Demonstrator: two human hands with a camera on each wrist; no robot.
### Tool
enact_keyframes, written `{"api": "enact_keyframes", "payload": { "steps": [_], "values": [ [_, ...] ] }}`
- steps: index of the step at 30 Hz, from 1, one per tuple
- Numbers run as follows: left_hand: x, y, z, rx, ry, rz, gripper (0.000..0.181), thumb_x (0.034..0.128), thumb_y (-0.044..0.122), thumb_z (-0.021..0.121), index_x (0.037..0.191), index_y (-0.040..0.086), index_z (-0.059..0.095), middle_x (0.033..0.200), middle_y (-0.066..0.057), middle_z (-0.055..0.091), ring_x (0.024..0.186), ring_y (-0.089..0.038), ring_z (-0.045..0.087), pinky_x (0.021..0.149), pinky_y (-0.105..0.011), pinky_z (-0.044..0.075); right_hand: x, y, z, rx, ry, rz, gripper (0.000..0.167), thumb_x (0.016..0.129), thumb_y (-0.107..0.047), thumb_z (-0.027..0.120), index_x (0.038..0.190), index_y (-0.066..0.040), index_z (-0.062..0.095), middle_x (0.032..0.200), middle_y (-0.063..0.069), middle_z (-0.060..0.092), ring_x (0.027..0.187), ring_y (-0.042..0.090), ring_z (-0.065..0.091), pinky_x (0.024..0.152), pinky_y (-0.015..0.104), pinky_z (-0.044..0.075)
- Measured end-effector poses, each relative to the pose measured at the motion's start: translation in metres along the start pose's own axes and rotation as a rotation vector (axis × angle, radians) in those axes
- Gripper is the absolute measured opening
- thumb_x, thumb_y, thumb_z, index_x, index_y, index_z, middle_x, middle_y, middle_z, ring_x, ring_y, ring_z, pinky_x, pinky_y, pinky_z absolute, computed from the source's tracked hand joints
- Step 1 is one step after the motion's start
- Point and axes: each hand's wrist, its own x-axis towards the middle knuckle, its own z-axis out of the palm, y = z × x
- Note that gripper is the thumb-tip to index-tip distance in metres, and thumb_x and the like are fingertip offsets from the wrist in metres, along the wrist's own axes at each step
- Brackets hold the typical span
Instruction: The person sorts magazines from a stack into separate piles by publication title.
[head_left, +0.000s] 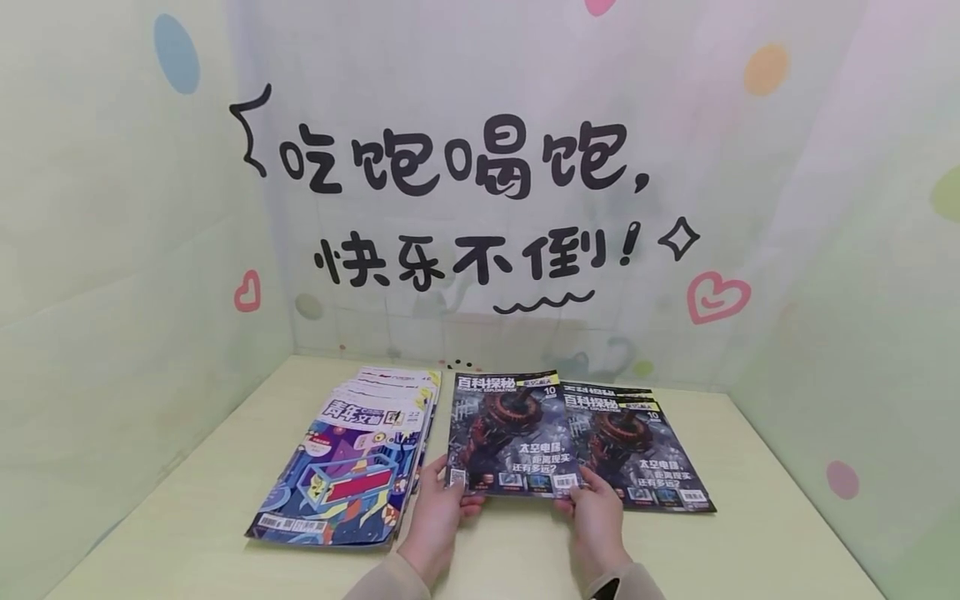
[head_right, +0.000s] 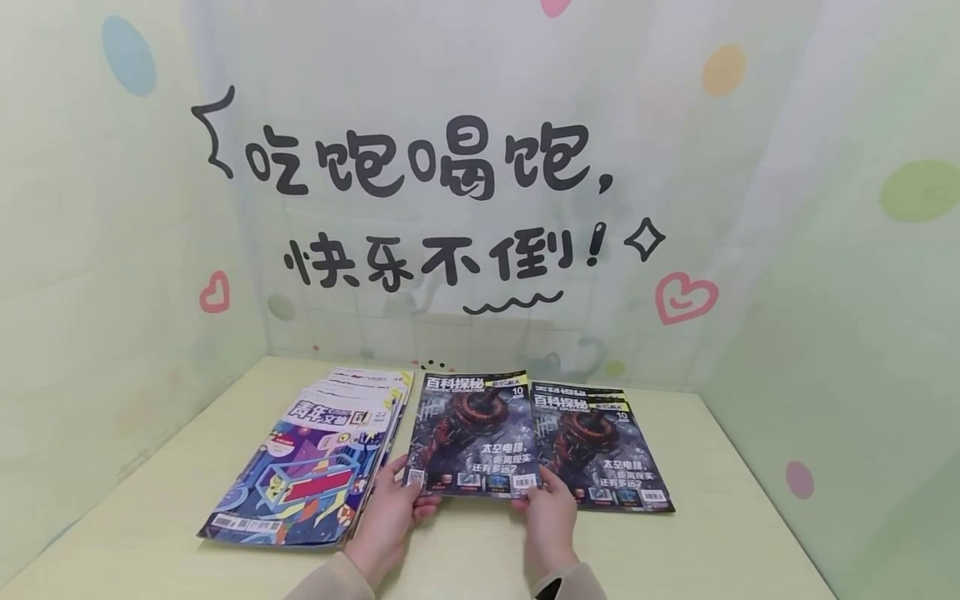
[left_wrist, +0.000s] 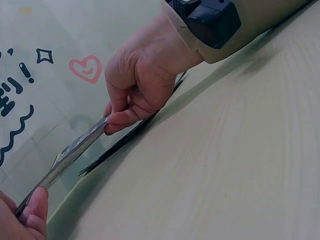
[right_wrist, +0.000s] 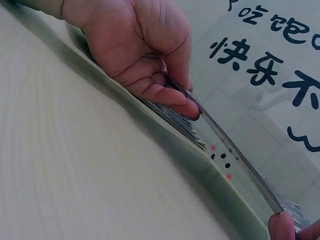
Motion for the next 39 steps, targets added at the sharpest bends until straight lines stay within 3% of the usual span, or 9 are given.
{"api": "enact_keyframes", "payload": {
  "steps": [4,7,14,18,22,28,39],
  "values": [
    [-0.002,0.004,0.004,-0.015,-0.073,-0.001,0.056,0.0976,0.000,0.039,0.147,-0.004,0.014,0.113,-0.026,0.056,0.074,-0.017,0.063,0.068,-0.029,0.057,0.003,-0.005,-0.009,0.017,0.007,0.027,0.050,0.088,0.013,0.041,0.138,0.018,0.035,0.108,0.027,0.052,0.055,0.010,0.057,0.052,0.017,0.048],
    [-0.003,0.007,0.008,0.001,-0.111,-0.001,0.056,0.0961,0.001,0.040,0.147,-0.007,0.018,0.110,-0.022,0.058,0.075,-0.017,0.063,0.067,-0.028,0.057,0.006,-0.009,-0.018,0.046,0.012,0.052,0.052,0.088,0.013,0.039,0.139,0.017,0.033,0.126,0.033,0.044,0.056,0.009,0.058,0.052,0.016,0.047],
    [0.001,0.006,0.013,0.060,-0.133,0.002,0.056,0.0896,-0.002,0.047,0.141,-0.015,0.030,0.100,-0.016,0.057,0.072,-0.016,0.057,0.062,-0.025,0.052,0.008,-0.011,-0.038,0.079,0.009,0.079,0.056,0.087,0.014,0.039,0.143,0.015,0.028,0.128,0.033,0.042,0.059,0.008,0.057,0.056,0.017,0.050],
    [0.001,0.003,0.021,0.115,-0.192,-0.007,0.058,0.0880,-0.004,0.051,0.140,-0.016,0.030,0.100,-0.013,0.054,0.071,-0.015,0.056,0.059,-0.024,0.049,0.010,-0.015,-0.054,0.076,0.011,0.100,0.058,0.088,0.014,0.037,0.144,0.013,0.025,0.136,0.034,0.034,0.061,0.007,0.056,0.060,0.017,0.051],
    [-0.001,0.000,0.033,0.159,-0.247,-0.015,0.057,0.0891,-0.003,0.053,0.141,-0.014,0.031,0.102,-0.011,0.055,0.071,-0.015,0.054,0.058,-0.024,0.045,0.013,-0.022,-0.071,0.051,0.024,0.112,0.058,0.089,0.013,0.038,0.146,0.012,0.023,0.128,0.030,0.040,0.061,0.006,0.056,0.061,0.017,0.053],
    [-0.003,-0.003,0.053,0.173,-0.276,0.002,0.055,0.0899,-0.003,0.053,0.140,-0.015,0.033,0.100,-0.010,0.052,0.070,-0.014,0.052,0.059,-0.023,0.043,0.021,-0.029,-0.090,0.027,0.050,0.126,0.058,0.090,0.012,0.039,0.147,0.009,0.024,0.114,0.020,0.051,0.063,0.007,0.057,0.063,0.019,0.054],
    [-0.006,-0.003,0.084,0.164,-0.366,-0.039,0.057,0.0854,-0.005,0.050,0.139,-0.016,0.033,0.100,-0.011,0.058,0.066,-0.015,0.049,0.058,-0.023,0.041,0.031,-0.038,-0.119,-0.054,0.102,0.100,0.055,0.091,0.013,0.039,0.144,0.012,0.026,0.120,0.027,0.044,0.064,0.006,0.057,0.062,0.018,0.054]
  ]
}}
